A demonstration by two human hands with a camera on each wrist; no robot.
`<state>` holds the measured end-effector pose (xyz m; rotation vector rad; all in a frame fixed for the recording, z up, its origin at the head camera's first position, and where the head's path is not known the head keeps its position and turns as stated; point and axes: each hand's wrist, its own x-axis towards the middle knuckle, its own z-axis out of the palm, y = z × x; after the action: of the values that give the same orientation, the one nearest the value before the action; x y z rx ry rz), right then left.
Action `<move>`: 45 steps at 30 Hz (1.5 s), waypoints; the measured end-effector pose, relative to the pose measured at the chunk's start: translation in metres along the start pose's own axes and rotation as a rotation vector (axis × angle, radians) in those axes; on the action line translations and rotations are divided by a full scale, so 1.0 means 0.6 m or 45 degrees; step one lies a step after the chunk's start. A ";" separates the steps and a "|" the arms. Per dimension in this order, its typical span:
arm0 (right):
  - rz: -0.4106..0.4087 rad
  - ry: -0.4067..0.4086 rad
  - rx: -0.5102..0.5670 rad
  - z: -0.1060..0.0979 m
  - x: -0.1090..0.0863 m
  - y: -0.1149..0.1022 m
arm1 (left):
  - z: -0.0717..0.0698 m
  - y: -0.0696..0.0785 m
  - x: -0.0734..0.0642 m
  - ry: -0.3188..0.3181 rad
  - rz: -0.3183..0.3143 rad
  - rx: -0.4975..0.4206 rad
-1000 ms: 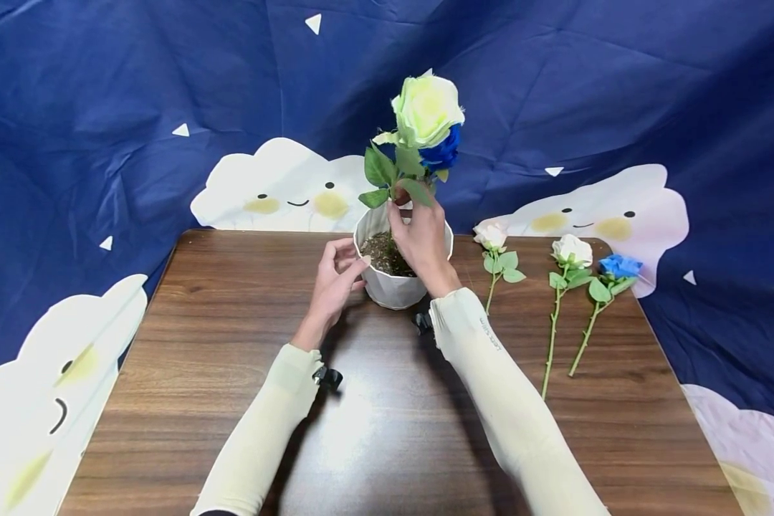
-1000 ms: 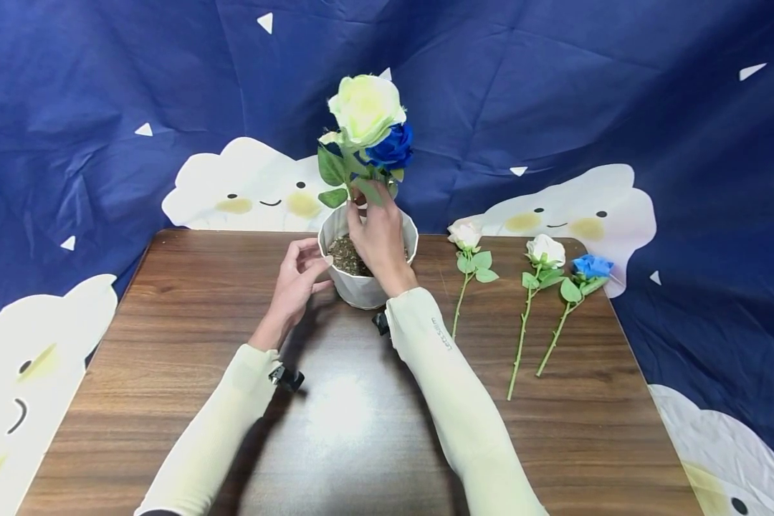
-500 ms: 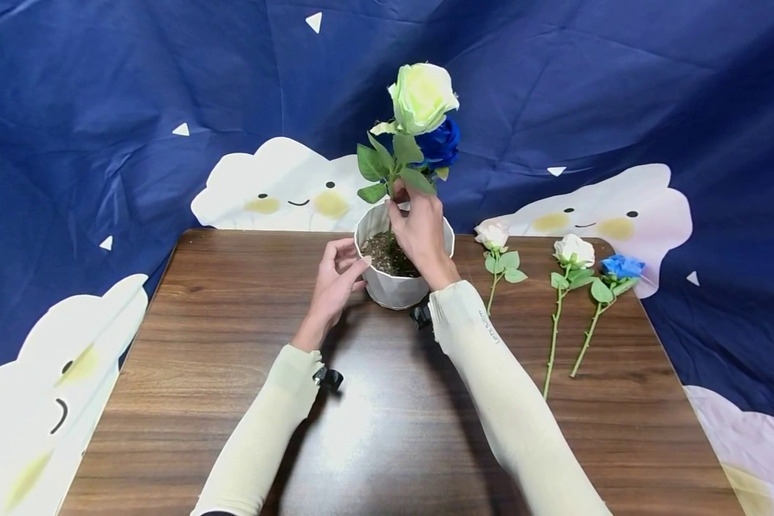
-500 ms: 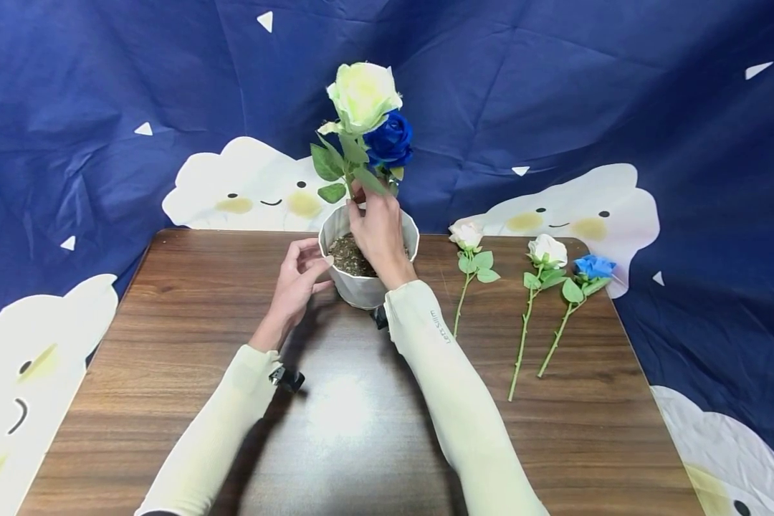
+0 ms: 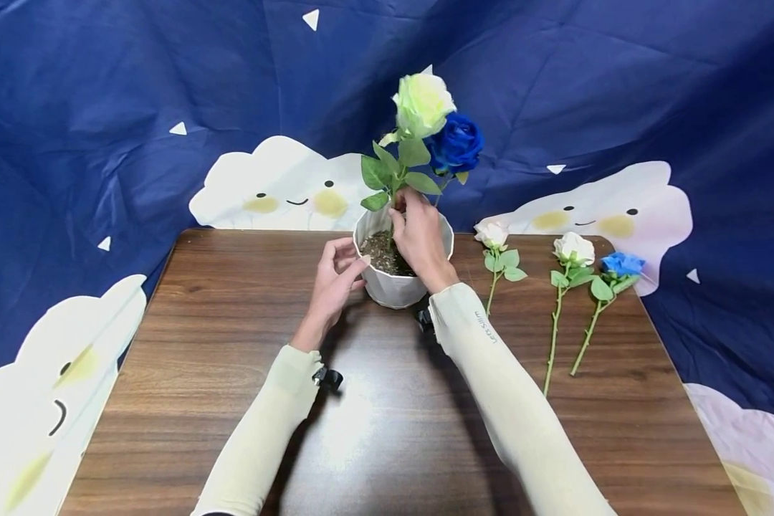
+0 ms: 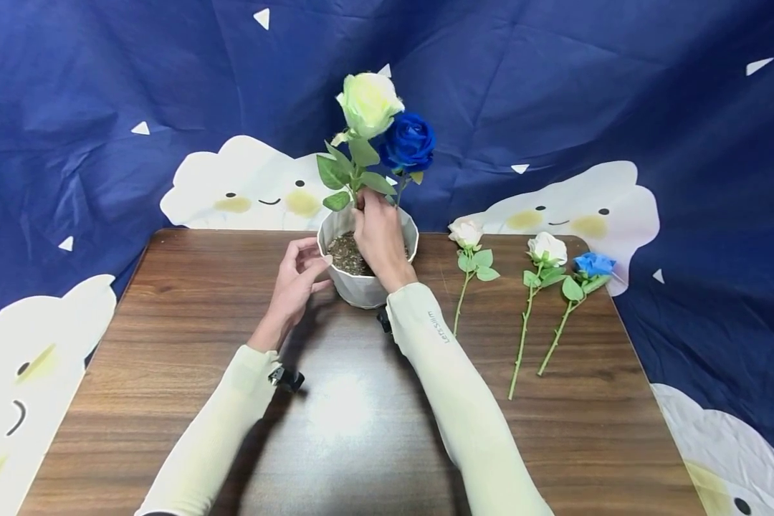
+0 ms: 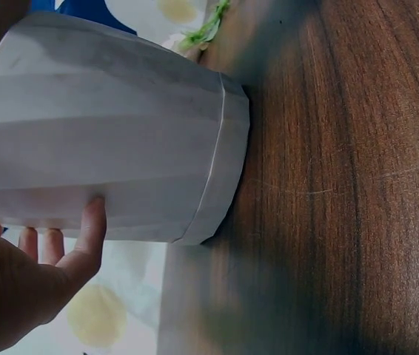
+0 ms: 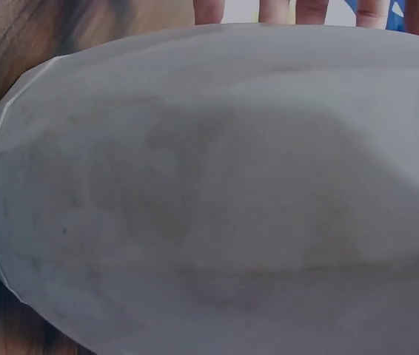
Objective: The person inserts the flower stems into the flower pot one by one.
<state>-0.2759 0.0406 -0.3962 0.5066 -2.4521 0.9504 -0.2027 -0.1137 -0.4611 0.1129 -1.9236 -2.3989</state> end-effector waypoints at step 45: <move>0.033 0.065 0.297 -0.055 -0.014 -0.031 | -0.002 0.004 -0.002 -0.010 -0.032 0.011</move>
<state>-0.2507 0.0522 -0.3690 0.5219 -2.3202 1.2534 -0.2016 -0.1154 -0.4589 0.1293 -1.9477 -2.4103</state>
